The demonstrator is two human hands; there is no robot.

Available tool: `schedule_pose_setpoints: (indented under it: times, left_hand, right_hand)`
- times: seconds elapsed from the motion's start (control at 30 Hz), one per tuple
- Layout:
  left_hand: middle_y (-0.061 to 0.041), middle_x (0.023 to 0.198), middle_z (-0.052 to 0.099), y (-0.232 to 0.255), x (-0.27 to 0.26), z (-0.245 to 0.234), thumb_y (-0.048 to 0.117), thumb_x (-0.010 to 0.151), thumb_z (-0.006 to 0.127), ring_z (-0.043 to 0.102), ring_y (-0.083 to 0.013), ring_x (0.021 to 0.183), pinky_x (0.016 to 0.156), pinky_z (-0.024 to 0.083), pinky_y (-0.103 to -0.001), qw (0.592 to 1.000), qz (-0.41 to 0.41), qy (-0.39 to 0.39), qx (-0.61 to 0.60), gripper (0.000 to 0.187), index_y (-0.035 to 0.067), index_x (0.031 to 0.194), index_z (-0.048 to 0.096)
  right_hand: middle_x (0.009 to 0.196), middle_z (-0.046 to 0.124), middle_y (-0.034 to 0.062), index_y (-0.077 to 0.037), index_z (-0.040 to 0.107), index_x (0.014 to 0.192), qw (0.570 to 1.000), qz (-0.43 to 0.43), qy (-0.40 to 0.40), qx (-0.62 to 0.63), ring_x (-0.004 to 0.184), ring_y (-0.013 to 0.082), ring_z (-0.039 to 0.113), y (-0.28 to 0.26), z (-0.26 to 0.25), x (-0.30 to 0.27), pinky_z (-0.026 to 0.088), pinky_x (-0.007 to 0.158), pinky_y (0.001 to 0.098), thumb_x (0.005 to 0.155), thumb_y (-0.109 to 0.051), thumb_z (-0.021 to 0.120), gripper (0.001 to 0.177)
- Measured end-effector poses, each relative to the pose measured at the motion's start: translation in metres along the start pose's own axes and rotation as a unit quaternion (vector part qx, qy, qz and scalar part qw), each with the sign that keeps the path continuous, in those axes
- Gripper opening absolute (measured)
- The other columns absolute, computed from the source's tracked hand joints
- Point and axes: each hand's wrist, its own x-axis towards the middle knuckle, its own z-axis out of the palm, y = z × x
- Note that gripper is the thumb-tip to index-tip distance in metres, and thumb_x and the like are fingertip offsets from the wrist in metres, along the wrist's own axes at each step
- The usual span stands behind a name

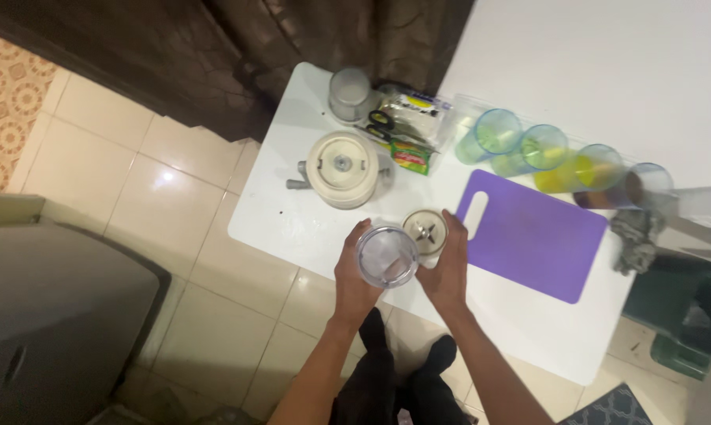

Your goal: The person pours blended liquid from a blender jar into glasses on the table, then carries the jar, blade, and a purple cutting board to a small sink. They rinse the jar and blade under the tap, scrub the cutting board, and wipe the table with a cloth.

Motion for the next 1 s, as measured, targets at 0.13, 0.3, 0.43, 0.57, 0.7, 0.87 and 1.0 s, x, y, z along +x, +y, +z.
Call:
schedule_pose_setpoints:
  times: [0.13, 0.3, 0.43, 0.57, 0.7, 0.87, 1.0]
  left_hand:
    - [-0.017, 0.130, 0.066, 0.025, -0.011, -0.002, 0.015, 0.073, 0.091, 0.067, -0.0279, 0.120, 0.102, 0.054, -0.039, 0.998, -0.019, -0.039, -0.038, 0.080, 0.000, 0.141, 0.052]
    - [-0.015, 0.123, 0.071, 0.063, -0.033, 0.001, 0.008, 0.069, 0.089, 0.071, -0.0259, 0.114, 0.098, 0.056, -0.038, 0.994, -0.023, -0.078, -0.075, 0.073, 0.000, 0.134, 0.057]
    - [-0.015, 0.122, 0.072, 0.096, -0.056, 0.011, 0.009, 0.067, 0.090, 0.073, -0.0254, 0.112, 0.095, 0.058, -0.037, 0.991, -0.050, -0.112, -0.059, 0.073, 0.001, 0.132, 0.058]
    - [-0.015, 0.122, 0.069, 0.143, -0.085, 0.034, 0.011, 0.063, 0.091, 0.069, -0.0254, 0.114, 0.093, 0.056, -0.037, 0.990, -0.057, -0.124, -0.041, 0.088, 0.001, 0.138, 0.045]
    - [-0.015, 0.120, 0.072, 0.200, -0.122, 0.064, 0.014, 0.067, 0.091, 0.073, -0.0259, 0.112, 0.093, 0.058, -0.037, 0.989, -0.034, -0.140, -0.045, 0.082, 0.001, 0.134, 0.047]
    - [-0.015, 0.117, 0.073, 0.260, -0.170, 0.112, 0.016, 0.070, 0.092, 0.075, -0.0257, 0.109, 0.091, 0.059, -0.036, 0.986, -0.003, -0.162, -0.033, 0.074, 0.001, 0.130, 0.052]
    - [-0.015, 0.116, 0.073, 0.299, -0.206, 0.154, 0.016, 0.071, 0.091, 0.075, -0.0255, 0.108, 0.090, 0.059, -0.036, 0.980, 0.003, -0.190, -0.053, 0.073, 0.000, 0.129, 0.051]
  right_hand:
    - [0.140, 0.047, 0.0245, 0.002, 0.037, 0.147, 0.998, 0.051, 0.012, 0.018, 0.130, 0.0404, 0.051, -0.016, -0.035, -0.019, 0.044, 0.108, 0.0471, 0.066, -0.016, 0.094, 0.100]
    - [0.140, 0.049, 0.0209, 0.001, 0.039, 0.145, 0.995, 0.083, 0.044, 0.028, 0.131, 0.0376, 0.053, -0.035, -0.087, -0.046, 0.046, 0.107, 0.0455, 0.067, -0.016, 0.090, 0.096]
    - [0.140, 0.047, 0.0223, 0.001, 0.039, 0.145, 0.995, 0.077, 0.056, 0.018, 0.131, 0.0389, 0.051, -0.041, -0.132, -0.069, 0.045, 0.107, 0.0463, 0.067, -0.020, 0.091, 0.097]
    - [0.139, 0.048, 0.0217, 0.000, 0.039, 0.145, 0.993, 0.096, 0.060, 0.014, 0.129, 0.0381, 0.052, -0.047, -0.187, -0.096, 0.046, 0.106, 0.0461, 0.065, -0.022, 0.092, 0.099]
    - [0.139, 0.048, 0.0201, 0.000, 0.038, 0.145, 0.988, 0.133, 0.067, 0.034, 0.128, 0.0355, 0.054, -0.050, -0.256, -0.125, 0.048, 0.103, 0.0445, 0.065, -0.023, 0.092, 0.100]
    - [0.141, 0.047, 0.0213, 0.001, 0.037, 0.144, 0.987, 0.111, 0.111, 0.032, 0.127, 0.0362, 0.055, -0.037, -0.342, -0.163, 0.049, 0.103, 0.0441, 0.064, -0.023, 0.093, 0.101]
    - [0.138, 0.048, 0.0221, 0.001, 0.037, 0.143, 0.987, 0.109, 0.118, 0.005, 0.126, 0.0377, 0.055, -0.021, -0.406, -0.190, 0.049, 0.102, 0.0453, 0.063, -0.022, 0.094, 0.101]
